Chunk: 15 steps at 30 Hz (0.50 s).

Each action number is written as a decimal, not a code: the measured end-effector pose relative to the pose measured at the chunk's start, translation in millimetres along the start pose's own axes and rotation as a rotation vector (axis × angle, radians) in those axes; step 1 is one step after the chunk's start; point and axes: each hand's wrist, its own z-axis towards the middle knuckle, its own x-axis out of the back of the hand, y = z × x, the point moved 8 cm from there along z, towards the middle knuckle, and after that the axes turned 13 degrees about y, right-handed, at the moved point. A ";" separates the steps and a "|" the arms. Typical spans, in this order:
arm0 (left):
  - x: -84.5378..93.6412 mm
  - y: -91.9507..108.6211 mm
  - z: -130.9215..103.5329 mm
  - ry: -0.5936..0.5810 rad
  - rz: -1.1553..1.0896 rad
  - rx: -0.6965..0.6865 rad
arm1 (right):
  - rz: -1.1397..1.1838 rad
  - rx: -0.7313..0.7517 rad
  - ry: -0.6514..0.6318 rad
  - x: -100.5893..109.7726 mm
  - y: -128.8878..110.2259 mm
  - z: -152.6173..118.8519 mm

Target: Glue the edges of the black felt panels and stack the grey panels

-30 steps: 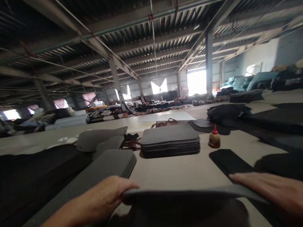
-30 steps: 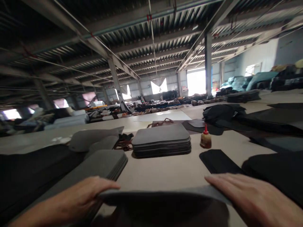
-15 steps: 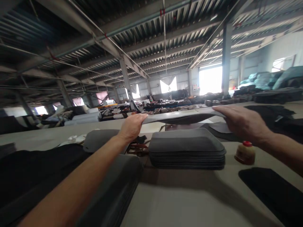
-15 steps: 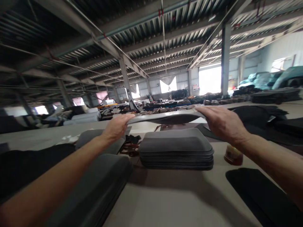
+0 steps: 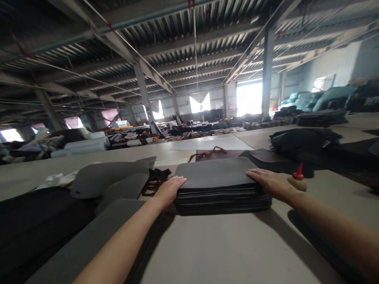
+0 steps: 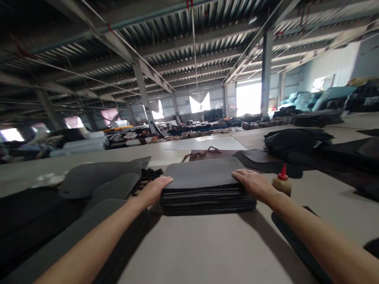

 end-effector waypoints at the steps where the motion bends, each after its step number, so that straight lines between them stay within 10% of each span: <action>1: -0.1 -0.2 1.4 0.000 -0.002 0.001 | -0.003 0.001 -0.003 1.0 -0.2 -0.3; 15: 10.1 9.7 -7.6 -0.129 0.072 0.002 | -0.108 -0.107 -0.181 19.9 -23.7 -4.0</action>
